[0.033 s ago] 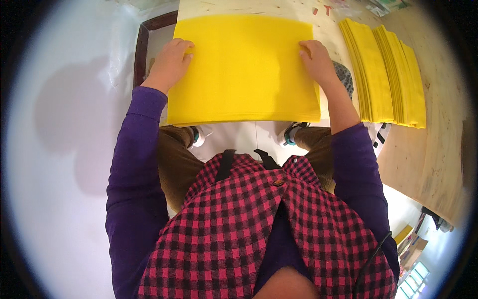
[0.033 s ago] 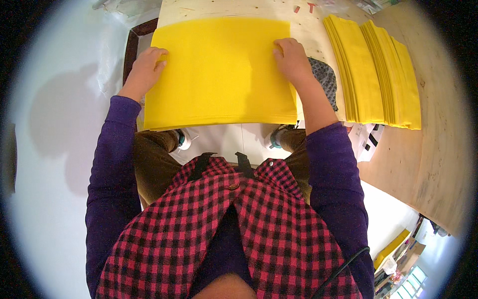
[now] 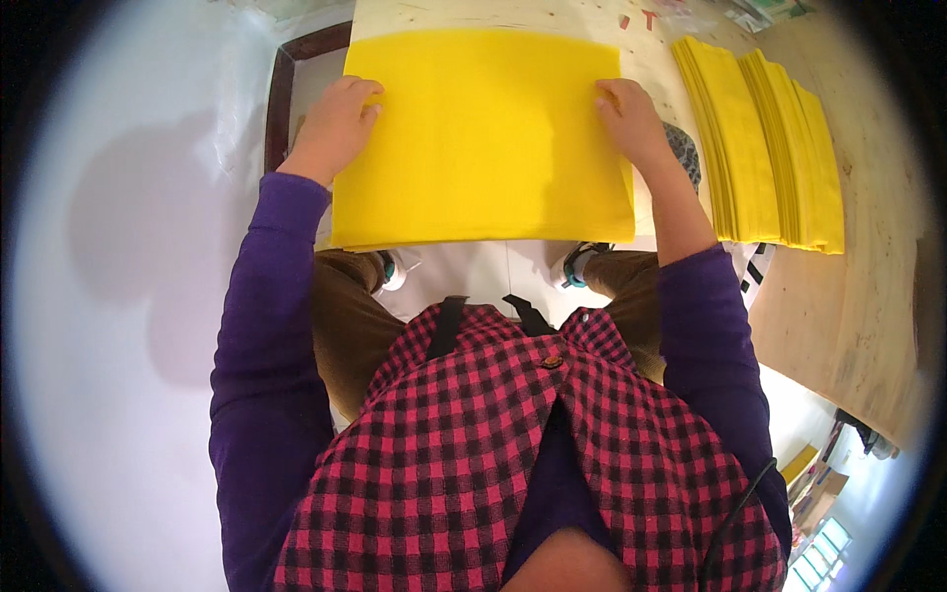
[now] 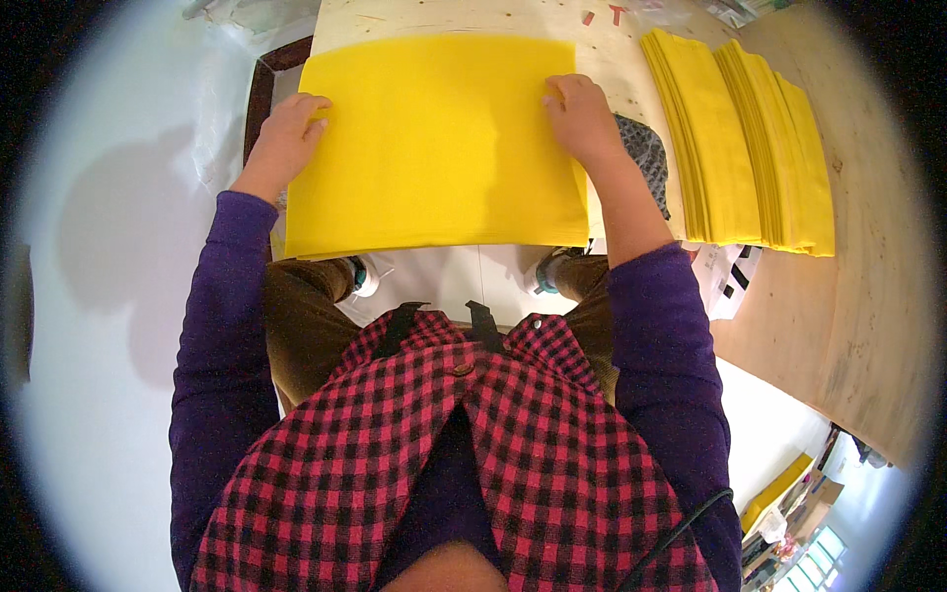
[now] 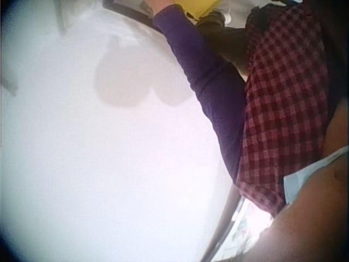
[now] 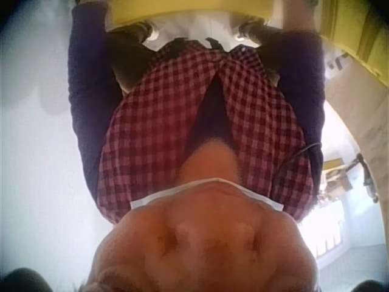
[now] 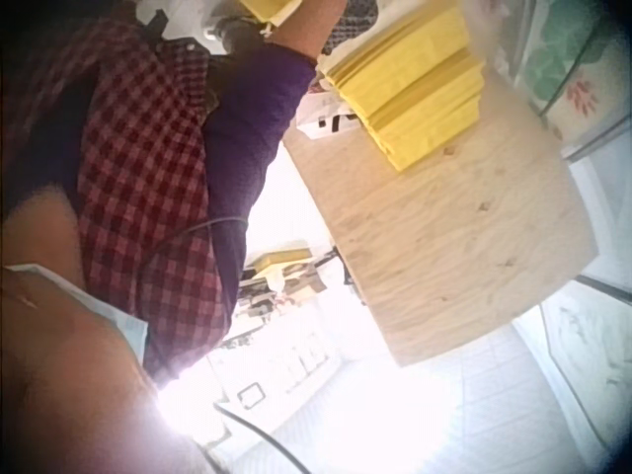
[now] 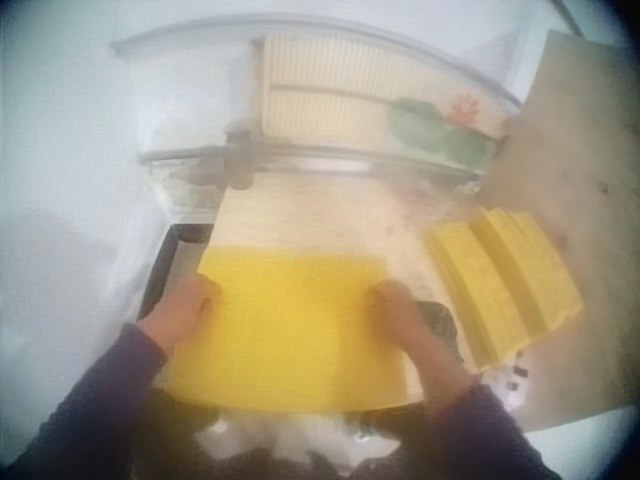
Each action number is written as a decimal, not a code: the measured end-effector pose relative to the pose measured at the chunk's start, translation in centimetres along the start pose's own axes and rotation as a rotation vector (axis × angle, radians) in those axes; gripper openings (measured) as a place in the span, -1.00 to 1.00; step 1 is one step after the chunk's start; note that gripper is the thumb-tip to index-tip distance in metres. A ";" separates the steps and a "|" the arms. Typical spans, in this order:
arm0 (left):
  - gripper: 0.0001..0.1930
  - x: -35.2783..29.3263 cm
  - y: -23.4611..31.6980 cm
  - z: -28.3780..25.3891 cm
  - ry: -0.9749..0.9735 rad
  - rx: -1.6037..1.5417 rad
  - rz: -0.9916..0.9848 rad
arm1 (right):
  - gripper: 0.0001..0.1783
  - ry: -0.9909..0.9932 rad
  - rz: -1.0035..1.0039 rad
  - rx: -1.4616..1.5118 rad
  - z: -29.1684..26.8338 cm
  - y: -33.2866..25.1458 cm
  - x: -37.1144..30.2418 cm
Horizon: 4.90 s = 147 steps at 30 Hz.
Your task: The person repeatedly folds yellow fabric sheets on a low table, aligning edges and pressing folds flat. They stack completed folds to the side and continue with additional sheets throughout the clip.
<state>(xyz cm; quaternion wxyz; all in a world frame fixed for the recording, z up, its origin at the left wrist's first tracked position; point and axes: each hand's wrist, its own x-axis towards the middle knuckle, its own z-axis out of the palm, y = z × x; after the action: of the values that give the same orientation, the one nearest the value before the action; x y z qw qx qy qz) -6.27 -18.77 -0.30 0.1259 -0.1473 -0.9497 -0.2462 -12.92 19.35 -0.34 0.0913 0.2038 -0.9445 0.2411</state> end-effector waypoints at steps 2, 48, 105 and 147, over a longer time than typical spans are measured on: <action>-0.81 -0.4 0.3 -0.3 -0.037 -0.005 -0.004 | -0.72 -0.030 0.007 0.037 -0.9 0.1 -0.5; -0.84 -7.4 2.8 -1.0 -0.043 -0.039 -0.070 | -0.79 -0.081 -0.005 0.172 -2.0 -3.6 -9.6; -0.62 -10.9 3.3 -0.8 -0.099 -0.095 0.011 | -0.59 0.037 0.014 0.179 -3.7 -2.3 -12.9; -0.62 -11.0 3.1 -0.7 -0.094 -0.108 0.006 | -0.91 -0.022 -0.005 0.180 -5.4 -0.9 -11.6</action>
<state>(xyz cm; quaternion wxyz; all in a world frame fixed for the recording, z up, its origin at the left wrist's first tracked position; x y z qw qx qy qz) 5.08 -18.90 -1.77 0.0739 -0.1681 -0.9394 -0.2894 -1.69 25.26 1.53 0.0630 0.2161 -0.9193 0.3227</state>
